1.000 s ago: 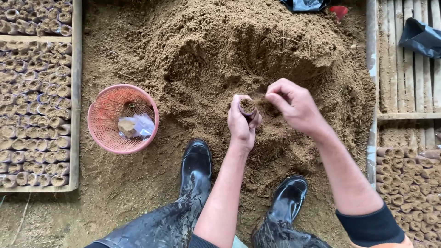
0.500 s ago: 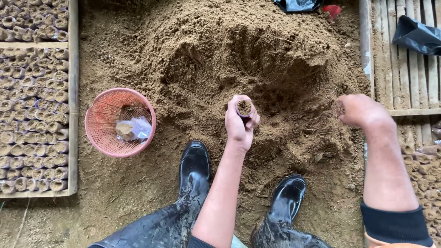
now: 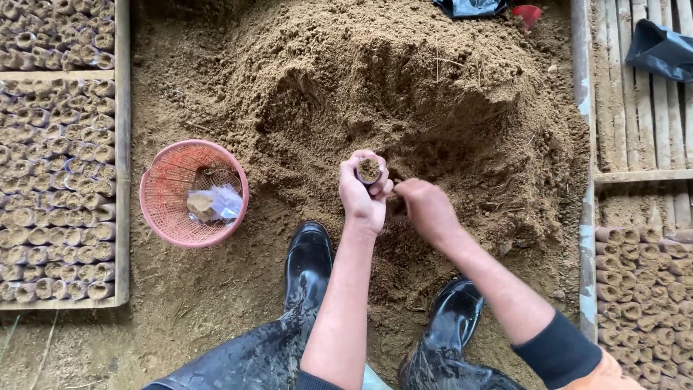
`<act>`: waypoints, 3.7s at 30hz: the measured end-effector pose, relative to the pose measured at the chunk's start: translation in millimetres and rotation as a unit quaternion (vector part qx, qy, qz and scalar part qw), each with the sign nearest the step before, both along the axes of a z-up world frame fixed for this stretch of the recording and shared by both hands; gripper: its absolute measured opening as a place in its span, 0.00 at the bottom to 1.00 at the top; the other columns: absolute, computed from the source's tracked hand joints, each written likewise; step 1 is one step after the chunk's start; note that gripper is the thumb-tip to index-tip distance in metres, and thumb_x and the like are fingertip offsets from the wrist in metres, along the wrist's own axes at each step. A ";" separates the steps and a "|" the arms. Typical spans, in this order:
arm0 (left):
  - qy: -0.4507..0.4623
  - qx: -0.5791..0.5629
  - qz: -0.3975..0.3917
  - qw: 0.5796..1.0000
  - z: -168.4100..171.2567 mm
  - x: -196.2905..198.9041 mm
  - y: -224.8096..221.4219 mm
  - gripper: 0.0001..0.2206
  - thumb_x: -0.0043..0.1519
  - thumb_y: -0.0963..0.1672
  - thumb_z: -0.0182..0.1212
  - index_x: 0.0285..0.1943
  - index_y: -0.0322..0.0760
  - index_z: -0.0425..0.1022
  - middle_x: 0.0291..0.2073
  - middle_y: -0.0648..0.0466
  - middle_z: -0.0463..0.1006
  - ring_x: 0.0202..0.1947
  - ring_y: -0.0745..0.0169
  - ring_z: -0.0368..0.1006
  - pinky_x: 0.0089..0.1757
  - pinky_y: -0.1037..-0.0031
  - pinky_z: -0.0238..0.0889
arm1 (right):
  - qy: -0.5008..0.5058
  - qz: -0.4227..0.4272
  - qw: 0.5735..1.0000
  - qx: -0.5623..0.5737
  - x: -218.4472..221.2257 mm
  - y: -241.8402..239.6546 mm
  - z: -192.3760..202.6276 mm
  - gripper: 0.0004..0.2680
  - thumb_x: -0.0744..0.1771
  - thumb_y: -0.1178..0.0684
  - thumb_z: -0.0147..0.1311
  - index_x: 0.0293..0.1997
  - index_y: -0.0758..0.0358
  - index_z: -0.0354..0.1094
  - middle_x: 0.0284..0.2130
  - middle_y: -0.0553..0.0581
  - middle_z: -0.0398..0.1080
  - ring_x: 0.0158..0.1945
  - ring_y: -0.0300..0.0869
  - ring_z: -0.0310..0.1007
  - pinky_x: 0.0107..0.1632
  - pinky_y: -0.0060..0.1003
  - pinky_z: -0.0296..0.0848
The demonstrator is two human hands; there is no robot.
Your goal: Preparing seedling plugs by filling small paper wraps with soil and placing them into a nursery tray.
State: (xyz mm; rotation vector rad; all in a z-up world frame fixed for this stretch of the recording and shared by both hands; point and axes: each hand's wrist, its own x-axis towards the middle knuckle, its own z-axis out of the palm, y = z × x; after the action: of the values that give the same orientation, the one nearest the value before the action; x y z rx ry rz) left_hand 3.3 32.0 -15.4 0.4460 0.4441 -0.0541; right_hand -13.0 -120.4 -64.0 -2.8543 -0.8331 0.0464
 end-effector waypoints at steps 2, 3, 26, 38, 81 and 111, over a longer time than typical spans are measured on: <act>0.004 -0.005 -0.008 1.000 2.9 -0.4 -3.1 0.09 0.65 0.48 0.42 0.39 0.44 0.67 0.15 0.57 0.55 0.10 0.76 0.43 0.17 0.84 0.35 | 0.171 -0.124 0.957 0.197 11.5 -7.6 34.7 0.07 0.64 0.63 0.61 0.41 0.55 0.77 0.34 0.56 0.80 0.41 0.46 0.82 0.42 0.38 0.82; 0.002 -0.006 -0.010 1.000 1.7 -0.8 -5.7 0.09 0.65 0.48 0.42 0.39 0.44 0.67 0.15 0.57 0.55 0.10 0.76 0.43 0.17 0.84 0.35 | 0.169 -0.126 0.958 0.196 16.0 -11.0 51.8 0.07 0.64 0.63 0.61 0.41 0.55 0.77 0.34 0.56 0.80 0.41 0.46 0.82 0.42 0.38 0.82; 0.068 -0.026 -0.133 0.988 3.1 -4.6 -32.7 0.12 0.60 0.52 0.46 0.36 0.46 0.72 0.19 0.50 0.68 0.14 0.75 0.47 0.18 0.87 0.38 | 0.009 -0.040 0.911 0.410 16.3 8.9 164.3 0.10 0.69 0.69 0.51 0.50 0.66 0.77 0.48 0.66 0.77 0.51 0.52 0.79 0.49 0.44 0.80; 0.073 0.003 -0.069 0.995 10.6 -2.9 -37.5 0.10 0.59 0.50 0.51 0.31 0.46 0.72 0.15 0.57 0.67 0.12 0.77 0.48 0.16 0.88 0.42 | -0.137 0.096 0.958 0.232 7.1 5.7 109.4 0.17 0.66 0.70 0.45 0.57 0.57 0.74 0.62 0.58 0.70 0.64 0.54 0.68 0.63 0.46 0.68; 0.116 -0.001 -0.141 0.983 25.0 -13.6 -24.6 0.10 0.58 0.52 0.52 0.34 0.48 0.73 0.21 0.57 0.66 0.18 0.72 0.51 0.18 0.87 0.44 | 0.050 -0.098 0.909 0.402 6.5 18.9 142.6 0.06 0.71 0.59 0.53 0.48 0.62 0.78 0.41 0.59 0.80 0.49 0.49 0.80 0.50 0.42 0.78; 0.081 0.000 -0.111 0.991 -22.8 -7.5 -14.7 0.09 0.62 0.49 0.48 0.34 0.45 0.69 0.19 0.51 0.64 0.12 0.74 0.46 0.16 0.87 0.37 | 0.150 -0.188 0.935 0.262 26.1 -22.9 80.8 0.07 0.62 0.60 0.63 0.39 0.51 0.78 0.32 0.56 0.81 0.40 0.49 0.82 0.46 0.42 0.78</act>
State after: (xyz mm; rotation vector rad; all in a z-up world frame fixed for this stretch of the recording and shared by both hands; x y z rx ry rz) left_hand -4.2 17.3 -38.2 0.4924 0.5518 -0.3071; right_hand 13.1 -143.3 16.9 -2.3615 -0.1857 0.1772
